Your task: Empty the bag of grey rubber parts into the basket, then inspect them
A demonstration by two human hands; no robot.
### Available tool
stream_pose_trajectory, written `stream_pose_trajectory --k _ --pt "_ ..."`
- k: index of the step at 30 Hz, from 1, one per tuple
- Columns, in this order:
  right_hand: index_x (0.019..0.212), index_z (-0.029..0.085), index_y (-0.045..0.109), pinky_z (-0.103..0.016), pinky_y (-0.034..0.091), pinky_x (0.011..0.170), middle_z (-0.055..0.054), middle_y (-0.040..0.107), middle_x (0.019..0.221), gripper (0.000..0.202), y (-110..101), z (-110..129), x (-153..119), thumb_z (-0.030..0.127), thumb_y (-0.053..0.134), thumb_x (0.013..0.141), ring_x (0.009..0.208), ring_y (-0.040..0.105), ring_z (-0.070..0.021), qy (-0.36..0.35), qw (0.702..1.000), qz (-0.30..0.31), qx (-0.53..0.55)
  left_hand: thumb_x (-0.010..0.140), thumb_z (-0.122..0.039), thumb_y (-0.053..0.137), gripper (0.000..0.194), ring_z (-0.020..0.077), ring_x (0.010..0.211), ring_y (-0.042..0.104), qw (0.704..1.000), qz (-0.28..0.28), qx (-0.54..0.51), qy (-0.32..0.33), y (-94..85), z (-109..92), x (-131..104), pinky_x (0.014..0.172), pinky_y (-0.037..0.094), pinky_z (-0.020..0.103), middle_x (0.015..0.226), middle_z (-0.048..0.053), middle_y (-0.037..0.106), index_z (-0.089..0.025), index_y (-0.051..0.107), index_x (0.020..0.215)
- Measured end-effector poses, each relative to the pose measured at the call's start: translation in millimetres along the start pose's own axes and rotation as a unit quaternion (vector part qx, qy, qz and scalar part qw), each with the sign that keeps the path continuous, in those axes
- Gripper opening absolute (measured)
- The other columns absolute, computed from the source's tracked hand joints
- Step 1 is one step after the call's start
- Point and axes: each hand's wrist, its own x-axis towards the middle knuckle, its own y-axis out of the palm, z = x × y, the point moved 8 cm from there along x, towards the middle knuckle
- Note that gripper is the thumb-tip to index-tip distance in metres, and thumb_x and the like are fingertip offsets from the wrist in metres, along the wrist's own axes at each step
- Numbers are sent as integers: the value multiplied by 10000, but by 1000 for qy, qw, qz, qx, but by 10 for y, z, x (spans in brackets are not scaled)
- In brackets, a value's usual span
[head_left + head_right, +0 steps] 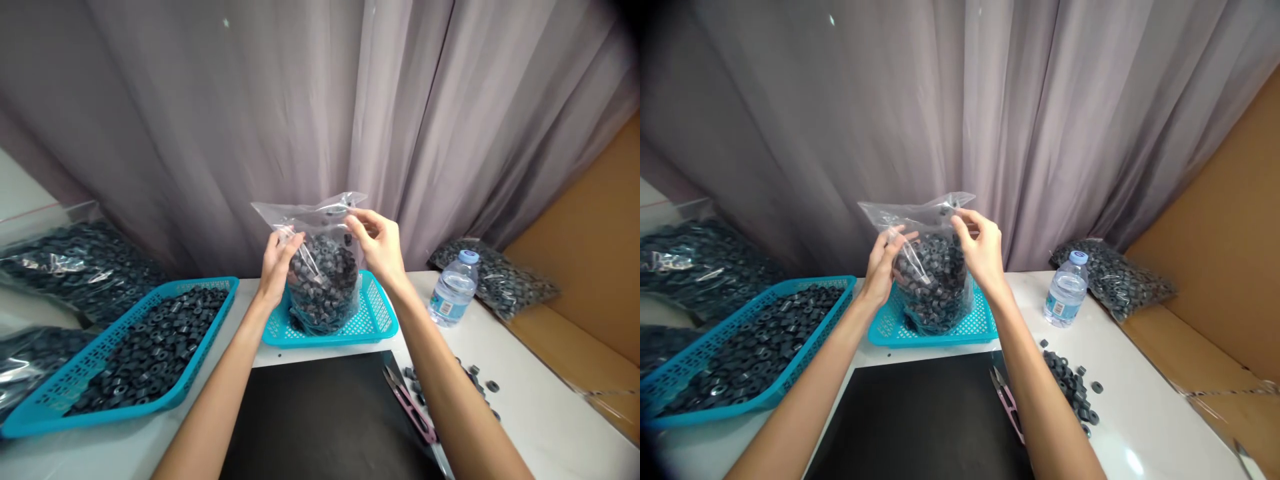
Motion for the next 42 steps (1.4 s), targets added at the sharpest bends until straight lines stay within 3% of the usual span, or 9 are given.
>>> stream_pose_trajectory --k 5,10,14,17,21,25,36,40,42 --pt "932 195 801 -372 559 805 -74 795 913 343 148 75 -64 510 668 902 862 731 -234 21 997 51 -48 806 -541 769 635 278 1099 718 1000 -26 2 3 21 -61 8 1014 503 462 1107 99 759 -244 521 1309" --pt "1046 166 727 -316 543 654 -63 763 786 472 -52 65 -46 606 624 907 682 690 -187 65 997 -32 10 807 -510 785 747 269 1076 727 999 -31 20 31 39 -131 -19 1041 486 471 1080 77 755 -273 448 1430" --pt "1133 189 683 -297 508 629 4 681 652 424 -57 87 -38 549 654 911 620 649 -169 40 999 -25 0 838 -500 762 744 243 1025 730 996 -4 62 68 95 -268 -48 1057 479 463 1045 44 758 -323 449 1489" --pt "1078 205 725 -304 489 666 -7 675 714 346 -69 158 -51 506 606 955 678 636 -171 -14 998 -39 -39 874 -518 717 702 236 1048 719 994 -2 73 79 110 -310 -47 1073 477 443 1087 49 755 -336 462 1502" --pt "999 215 789 -327 489 733 -42 709 845 326 -75 181 -44 482 608 953 758 623 -184 -5 996 -35 -82 912 -536 663 614 252 1159 692 996 -25 33 73 81 -301 -13 1087 481 445 1188 66 742 -338 512 1473" --pt "1028 232 810 -341 503 767 -61 714 929 312 -176 270 -13 475 637 935 807 631 -195 -35 994 -60 -89 974 -527 577 442 257 1265 637 990 -11 43 131 116 -447 -10 1162 411 455 1304 59 715 -307 638 1352" --pt "907 233 822 -413 512 805 -68 735 880 338 -51 142 15 536 672 903 836 643 -235 -15 995 42 -93 986 -553 534 450 273 1259 645 993 -10 38 109 104 -411 27 1151 414 455 1289 77 727 -285 661 1325" --pt "946 221 801 -403 516 843 -70 747 956 329 -63 166 8 512 648 928 886 662 -229 -33 997 17 -65 977 -544 556 448 280 1259 644 993 -31 41 103 56 -367 41 1157 404 461 1249 85 744 -265 674 1307" --pt "942 202 791 -394 527 827 -77 755 960 332 1 91 4 512 678 900 879 674 -230 -7 997 58 -51 969 -526 579 432 283 1264 639 992 -36 40 115 50 -399 40 1164 396 456 1230 90 749 -241 694 1273"
